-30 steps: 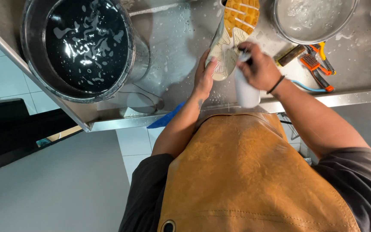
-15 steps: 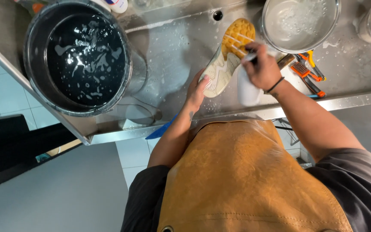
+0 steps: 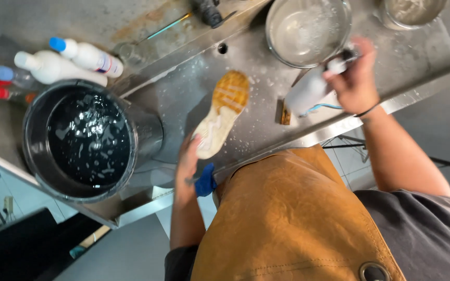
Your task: The person scrubs a white sneaker in a sink using a brush and cleaning solution. They apply liquid from a bottle, scrub the sole and upper with a brush, rinse the shoe under running water, and continue scrubbing with different brushes.
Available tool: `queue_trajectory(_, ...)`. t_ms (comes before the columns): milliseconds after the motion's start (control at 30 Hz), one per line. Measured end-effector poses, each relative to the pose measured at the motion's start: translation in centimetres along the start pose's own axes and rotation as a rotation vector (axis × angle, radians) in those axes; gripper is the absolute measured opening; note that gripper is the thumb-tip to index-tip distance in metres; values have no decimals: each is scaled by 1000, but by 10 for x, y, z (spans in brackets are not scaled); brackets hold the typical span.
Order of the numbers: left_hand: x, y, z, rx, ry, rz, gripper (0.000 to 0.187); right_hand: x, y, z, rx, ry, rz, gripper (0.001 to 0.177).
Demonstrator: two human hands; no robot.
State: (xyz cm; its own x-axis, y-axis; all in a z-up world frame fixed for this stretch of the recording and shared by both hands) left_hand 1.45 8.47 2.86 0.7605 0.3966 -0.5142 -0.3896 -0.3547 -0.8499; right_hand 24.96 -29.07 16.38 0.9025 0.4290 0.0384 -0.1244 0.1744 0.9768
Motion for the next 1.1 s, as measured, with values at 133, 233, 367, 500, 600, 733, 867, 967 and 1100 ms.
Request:
queue_trajectory(133, -41, -80, 25, 377, 29, 197, 53, -14, -9, 99, -295, -332, 163, 66)
queue_trajectory(233, -35, -101, 15, 444, 119, 217, 50, -10, -31, 138, -605, -550, 83, 52)
queue_trajectory(367, 0, -63, 1, 528, 190, 259, 53, -19, -147, 188, -702, -687, -186, 58)
queue_trajectory(500, 24, -39, -28, 494, 266, 256, 61, -27, -157, 190, -649, -720, -257, 45)
queue_trajectory(600, 37, -26, -39, 511, 266, 253, 58, -27, -127, 182, -626, -711, -160, 47)
queue_trajectory(733, 50, -19, -33, 398, 182, 200, 47, -48, -129, 165, -993, -797, -149, 61)
queue_trajectory(867, 47, -39, -33, 729, 77, 97, 50, -35, -150, 72, -1091, -220, 185, 17)
queue_trajectory(967, 54, -48, -49, 1080, 188, -315, 37, -31, -249, 58, -1155, 224, -734, 30)
queue_trajectory(1100, 32, -60, -100, 1619, 390, -385, 63, -33, -266, 58, -1281, 363, -933, 41)
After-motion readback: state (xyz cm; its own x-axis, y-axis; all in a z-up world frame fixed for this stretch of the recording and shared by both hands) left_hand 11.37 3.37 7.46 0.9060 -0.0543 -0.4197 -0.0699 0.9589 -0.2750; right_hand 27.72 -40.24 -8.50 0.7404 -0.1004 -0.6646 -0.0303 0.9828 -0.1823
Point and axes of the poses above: each hand's wrist, its own x-axis towards the middle knuckle, its own z-axis out of the back of the hand, y = z × x, the point moved 8 cm from there along x, towards the middle knuckle, and after that the axes turned 8 degrees about -z, right-handed, at the moved point
